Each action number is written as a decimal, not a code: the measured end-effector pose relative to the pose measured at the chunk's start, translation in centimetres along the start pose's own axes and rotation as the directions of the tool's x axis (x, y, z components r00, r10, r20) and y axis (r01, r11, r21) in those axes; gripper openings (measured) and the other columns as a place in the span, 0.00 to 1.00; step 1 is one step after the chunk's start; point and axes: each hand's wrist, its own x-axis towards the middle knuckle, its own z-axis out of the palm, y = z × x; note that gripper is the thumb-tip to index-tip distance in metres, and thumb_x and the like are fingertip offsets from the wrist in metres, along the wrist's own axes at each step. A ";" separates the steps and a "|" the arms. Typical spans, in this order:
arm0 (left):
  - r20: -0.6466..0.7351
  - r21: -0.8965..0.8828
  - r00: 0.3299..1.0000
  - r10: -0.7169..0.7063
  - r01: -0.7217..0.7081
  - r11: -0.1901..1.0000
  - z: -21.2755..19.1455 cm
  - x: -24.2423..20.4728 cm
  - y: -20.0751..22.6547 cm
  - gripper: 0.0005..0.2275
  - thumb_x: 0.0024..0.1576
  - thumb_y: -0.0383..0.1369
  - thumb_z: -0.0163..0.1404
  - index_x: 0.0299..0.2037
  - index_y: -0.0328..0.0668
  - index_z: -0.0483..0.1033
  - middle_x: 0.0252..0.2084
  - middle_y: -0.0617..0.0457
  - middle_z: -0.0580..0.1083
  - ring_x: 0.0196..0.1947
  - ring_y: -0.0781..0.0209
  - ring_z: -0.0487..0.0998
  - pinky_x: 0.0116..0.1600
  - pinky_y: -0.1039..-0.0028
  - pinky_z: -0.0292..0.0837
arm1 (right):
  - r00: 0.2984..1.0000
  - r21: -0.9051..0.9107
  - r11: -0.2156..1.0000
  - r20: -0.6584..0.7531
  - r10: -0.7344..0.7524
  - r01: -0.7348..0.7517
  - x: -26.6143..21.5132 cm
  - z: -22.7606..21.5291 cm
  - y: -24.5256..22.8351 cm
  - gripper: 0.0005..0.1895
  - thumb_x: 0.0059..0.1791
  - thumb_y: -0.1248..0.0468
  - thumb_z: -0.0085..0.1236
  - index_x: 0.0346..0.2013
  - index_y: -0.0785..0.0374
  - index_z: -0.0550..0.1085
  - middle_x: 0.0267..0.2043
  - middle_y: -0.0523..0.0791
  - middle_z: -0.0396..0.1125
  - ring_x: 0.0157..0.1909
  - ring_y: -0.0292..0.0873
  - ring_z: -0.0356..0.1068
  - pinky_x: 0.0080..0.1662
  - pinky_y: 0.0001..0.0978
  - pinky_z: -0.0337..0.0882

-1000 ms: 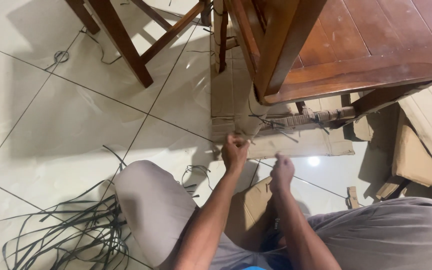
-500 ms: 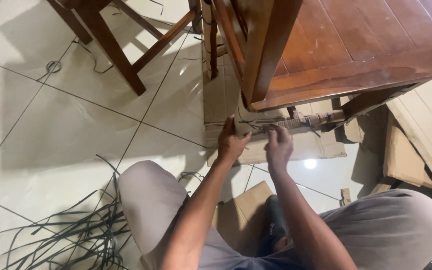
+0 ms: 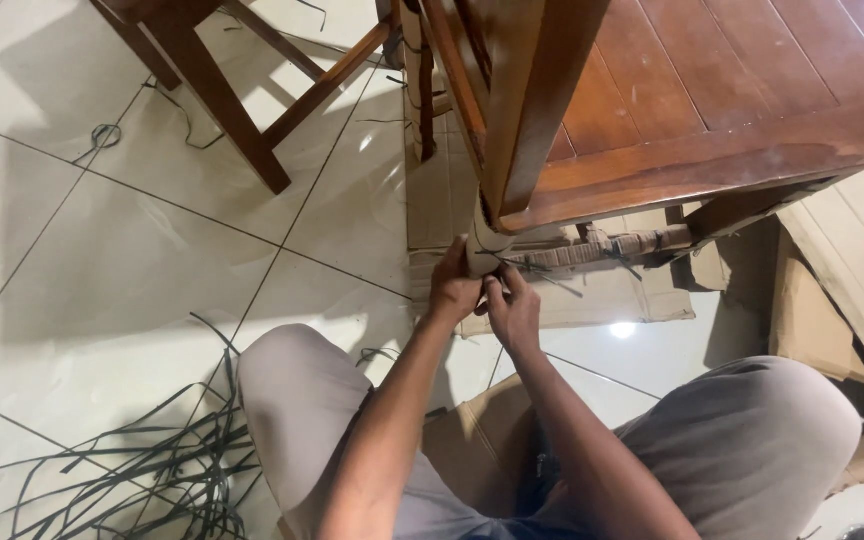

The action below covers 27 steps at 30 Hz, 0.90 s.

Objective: Wrapping a wooden chair leg with cardboard and securing it with plastic strips.

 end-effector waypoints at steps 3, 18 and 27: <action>0.048 -0.100 0.998 -0.039 0.044 0.994 -0.1 -0.6 1.2 0.25 0.39 0.29 0.64 0.49 0.60 0.77 0.41 0.55 0.80 0.49 0.48 0.81 0.54 0.58 0.75 | 0.999 0.073 0.997 0.046 0.005 -0.008 -0.3 -0.2 -0.6 0.19 0.53 0.59 0.53 0.57 0.60 0.75 0.34 0.57 0.73 0.26 0.52 0.78 0.35 0.41 0.78; 0.468 -0.701 0.877 -0.108 0.443 0.558 -2.5 2.7 -3.6 0.24 0.52 0.22 0.50 0.61 0.39 0.75 0.54 0.46 0.77 0.56 0.51 0.76 0.62 0.63 0.68 | 0.997 0.097 0.995 0.082 0.000 -0.008 -0.3 0.2 -1.0 0.21 0.53 0.55 0.61 0.53 0.67 0.73 0.41 0.60 0.71 0.25 0.53 0.78 0.30 0.41 0.76; 0.426 -0.561 0.829 -0.363 0.557 0.613 -2.2 4.1 -0.5 0.18 0.64 0.48 0.52 0.60 0.53 0.77 0.58 0.49 0.77 0.62 0.50 0.73 0.71 0.55 0.53 | 0.993 0.086 0.996 0.118 0.008 -0.018 0.2 0.1 -0.9 0.24 0.54 0.52 0.61 0.55 0.68 0.72 0.42 0.61 0.70 0.27 0.52 0.78 0.32 0.41 0.76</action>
